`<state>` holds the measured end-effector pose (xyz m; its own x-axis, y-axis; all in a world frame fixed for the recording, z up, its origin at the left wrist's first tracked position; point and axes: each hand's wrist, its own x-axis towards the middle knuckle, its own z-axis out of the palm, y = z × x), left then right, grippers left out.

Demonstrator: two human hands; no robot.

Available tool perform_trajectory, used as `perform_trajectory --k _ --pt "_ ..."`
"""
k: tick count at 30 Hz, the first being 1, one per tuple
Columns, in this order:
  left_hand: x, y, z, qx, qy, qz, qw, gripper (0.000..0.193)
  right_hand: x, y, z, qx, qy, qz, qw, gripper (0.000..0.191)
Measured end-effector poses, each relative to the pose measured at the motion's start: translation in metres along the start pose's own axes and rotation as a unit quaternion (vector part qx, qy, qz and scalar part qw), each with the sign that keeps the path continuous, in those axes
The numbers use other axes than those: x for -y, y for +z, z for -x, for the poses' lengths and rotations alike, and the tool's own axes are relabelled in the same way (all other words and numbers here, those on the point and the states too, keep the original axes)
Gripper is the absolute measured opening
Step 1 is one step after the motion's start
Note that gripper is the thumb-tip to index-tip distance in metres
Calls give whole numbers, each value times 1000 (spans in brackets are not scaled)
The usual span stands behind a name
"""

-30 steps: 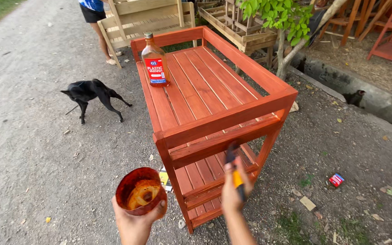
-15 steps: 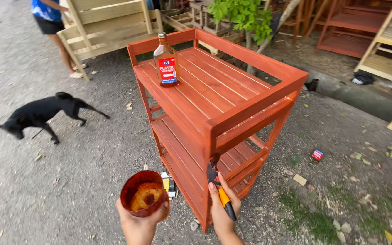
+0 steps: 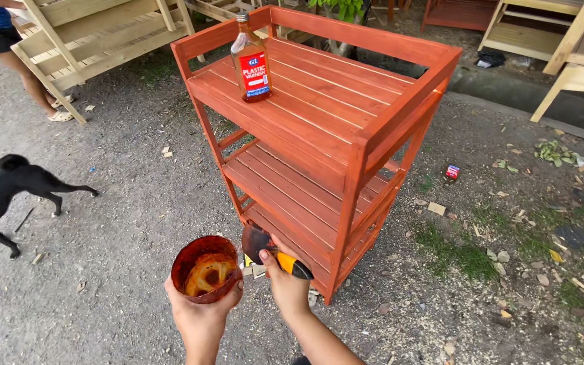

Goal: The person applies reddish-brown stain to a wooden shelving unit using a brush. They dip the brush into a container of stain and coat the slats and frame of the shelves. A bottle of plastic cleaner is visible on the top shelf.

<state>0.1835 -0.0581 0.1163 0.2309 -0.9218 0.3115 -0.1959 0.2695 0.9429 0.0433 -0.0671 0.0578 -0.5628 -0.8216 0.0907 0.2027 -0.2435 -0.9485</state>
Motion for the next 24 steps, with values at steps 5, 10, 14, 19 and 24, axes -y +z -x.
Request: perform_trajectory --k 5,10,14,19,24 --pt "30 -23 -47 -9 20 -76 997 97 -24 65 -28 -70 122 -121 983 55" --pt "68 -33 -118 19 51 -57 997 97 -51 140 -77 -150 248 -208 934 50" --pt "94 -41 -183 36 70 -55 995 97 -67 189 -131 -150 279 -280 906 50" --pt "127 -54 -241 15 30 -43 998 94 -99 235 -167 -105 308 -328 887 58" --pt "149 -62 -304 21 62 -50 997 95 -132 280 -174 -29 293 -301 907 55"
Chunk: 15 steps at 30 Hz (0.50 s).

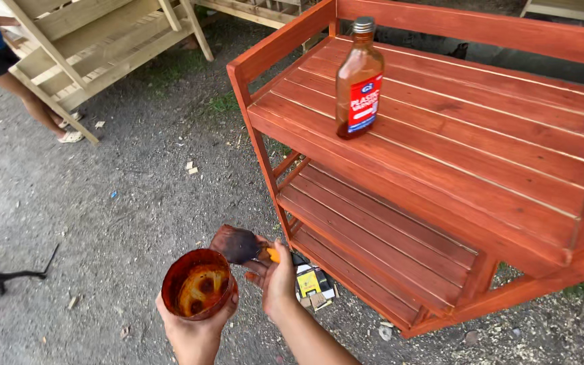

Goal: The person applies reddish-brown stain to a wooden shelving unit using a brush. They dip the brush into a container of stain and coat the slats and frame of the shelves. A bottle of plastic cleaner is visible on the top shelf.

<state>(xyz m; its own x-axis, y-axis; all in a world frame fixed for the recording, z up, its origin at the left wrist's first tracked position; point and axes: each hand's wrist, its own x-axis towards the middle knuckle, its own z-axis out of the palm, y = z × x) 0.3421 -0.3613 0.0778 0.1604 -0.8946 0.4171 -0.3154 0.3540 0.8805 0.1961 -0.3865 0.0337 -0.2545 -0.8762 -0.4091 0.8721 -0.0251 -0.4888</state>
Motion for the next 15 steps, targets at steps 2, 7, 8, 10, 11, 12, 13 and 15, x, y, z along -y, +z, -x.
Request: perform_trajectory --k 2,7,8,10,11,12,13,15 --pt "12 0 -25 21 -6 59 998 95 -14 10 -11 0 0 23 1000 53" --pt "45 -14 -90 71 -13 18 997 96 -36 39 -43 -25 -72 7 997 51" --pt "52 -16 -105 85 -18 0 996 95 -40 45 -49 -58 -78 2 995 48" --pt "62 -20 -133 113 12 -23 993 98 -48 54 -60 -119 -91 -5 989 49" --pt "66 -27 -142 131 22 -38 990 99 -53 56 -64 -113 -103 -22 988 49" --pt "70 -31 -152 155 12 -8 988 101 -59 56 -67 -102 -119 -36 987 51" --pt "73 -32 -163 172 5 25 985 103 -64 55 -69 -85 -138 -46 986 55" --pt "80 -25 -188 202 -4 46 978 106 -76 45 -68 -191 -139 -48 971 54"
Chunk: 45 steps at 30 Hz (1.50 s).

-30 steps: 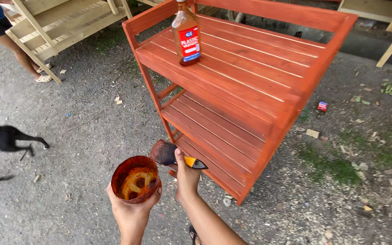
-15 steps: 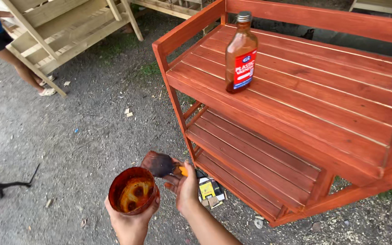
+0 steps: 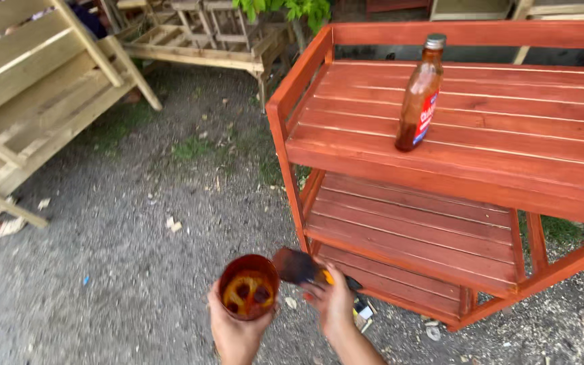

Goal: The person applies reddish-brown stain to a wooden shelving unit using a brush. They dip the brush into a container of stain and coat the slats and frame of the shelves. A bottle of plastic cleaner is visible on the top shelf.

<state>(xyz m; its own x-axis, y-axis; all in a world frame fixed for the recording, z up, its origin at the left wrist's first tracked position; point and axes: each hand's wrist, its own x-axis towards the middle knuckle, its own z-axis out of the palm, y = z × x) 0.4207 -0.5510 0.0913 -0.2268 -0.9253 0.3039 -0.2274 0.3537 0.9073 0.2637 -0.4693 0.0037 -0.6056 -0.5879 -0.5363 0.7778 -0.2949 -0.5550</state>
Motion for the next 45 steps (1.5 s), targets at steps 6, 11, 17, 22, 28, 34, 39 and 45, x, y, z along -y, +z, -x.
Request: perform_trajectory --k 6,11,17,22,28,34,39,45 --pt "25 1 -29 36 0 -17 999 103 7 -77 10 -170 -84 -32 981 47" --pt "24 25 -43 33 -8 39 999 102 56 -101 13 -192 -163 -49 966 49" --pt "12 52 -48 51 51 -12 997 107 125 -63 26 -56 -218 -37 974 47" --pt "2 82 -40 77 87 8 993 108 152 -24 52 39 -234 134 962 40" --pt "-10 110 -32 131 183 3 974 114 151 14 58 63 -334 390 856 36" --pt "-12 126 -37 193 252 36 948 110 141 45 47 3 -284 529 800 27" --pt "-16 144 -43 197 296 44 934 99 139 64 53 -50 -249 586 770 34" --pt "-11 146 -53 255 250 43 933 114 139 46 62 -72 -328 494 802 30"
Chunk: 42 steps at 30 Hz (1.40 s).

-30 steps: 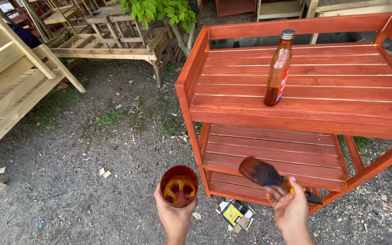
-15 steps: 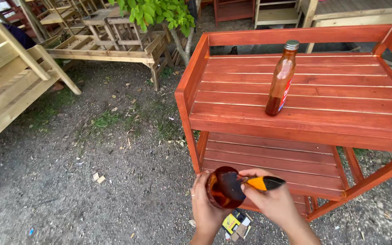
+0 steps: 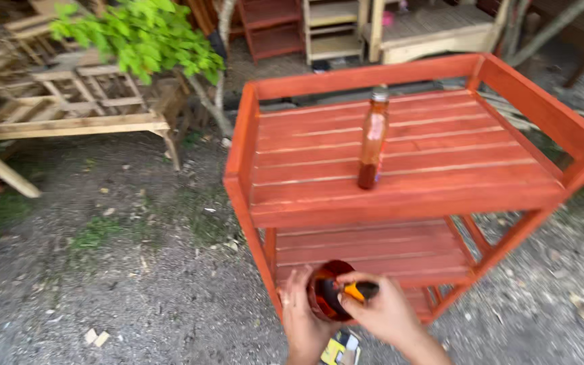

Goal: The person applies reddish-brown stain to a wooden shelving unit using a brush. They dip the brush into a container of stain and coat the slats and frame of the shelves. A bottle of plastic cleaner is visible on the top shelf.

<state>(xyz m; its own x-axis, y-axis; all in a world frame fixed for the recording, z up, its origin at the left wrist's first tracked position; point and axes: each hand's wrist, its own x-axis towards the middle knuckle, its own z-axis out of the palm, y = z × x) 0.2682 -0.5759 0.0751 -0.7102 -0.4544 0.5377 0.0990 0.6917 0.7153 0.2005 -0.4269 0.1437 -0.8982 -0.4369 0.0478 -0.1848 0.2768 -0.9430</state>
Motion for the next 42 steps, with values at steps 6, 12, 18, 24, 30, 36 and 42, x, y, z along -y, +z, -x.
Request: perform_trajectory --k 6,12,18,24,30,36,42 --pt "-5 9 -2 45 -8 -28 999 108 -33 -22 16 -92 6 -121 988 24" --pt "-13 39 6 85 -90 57 991 108 -76 -54 42 -243 190 -323 895 32" --pt "0 86 35 105 -261 118 952 105 -150 -95 58 -341 257 -516 743 35" --pt "42 120 46 65 -348 10 935 119 -234 -115 12 -354 271 -538 716 30" --pt "98 151 16 26 -355 -6 935 101 -304 -97 -68 -320 269 -526 741 27" --pt "161 196 -8 -58 -213 101 970 107 -348 -69 -136 -341 209 -513 759 26" --pt "234 238 -12 -86 -153 154 972 100 -390 -5 -172 -407 20 -430 806 25"
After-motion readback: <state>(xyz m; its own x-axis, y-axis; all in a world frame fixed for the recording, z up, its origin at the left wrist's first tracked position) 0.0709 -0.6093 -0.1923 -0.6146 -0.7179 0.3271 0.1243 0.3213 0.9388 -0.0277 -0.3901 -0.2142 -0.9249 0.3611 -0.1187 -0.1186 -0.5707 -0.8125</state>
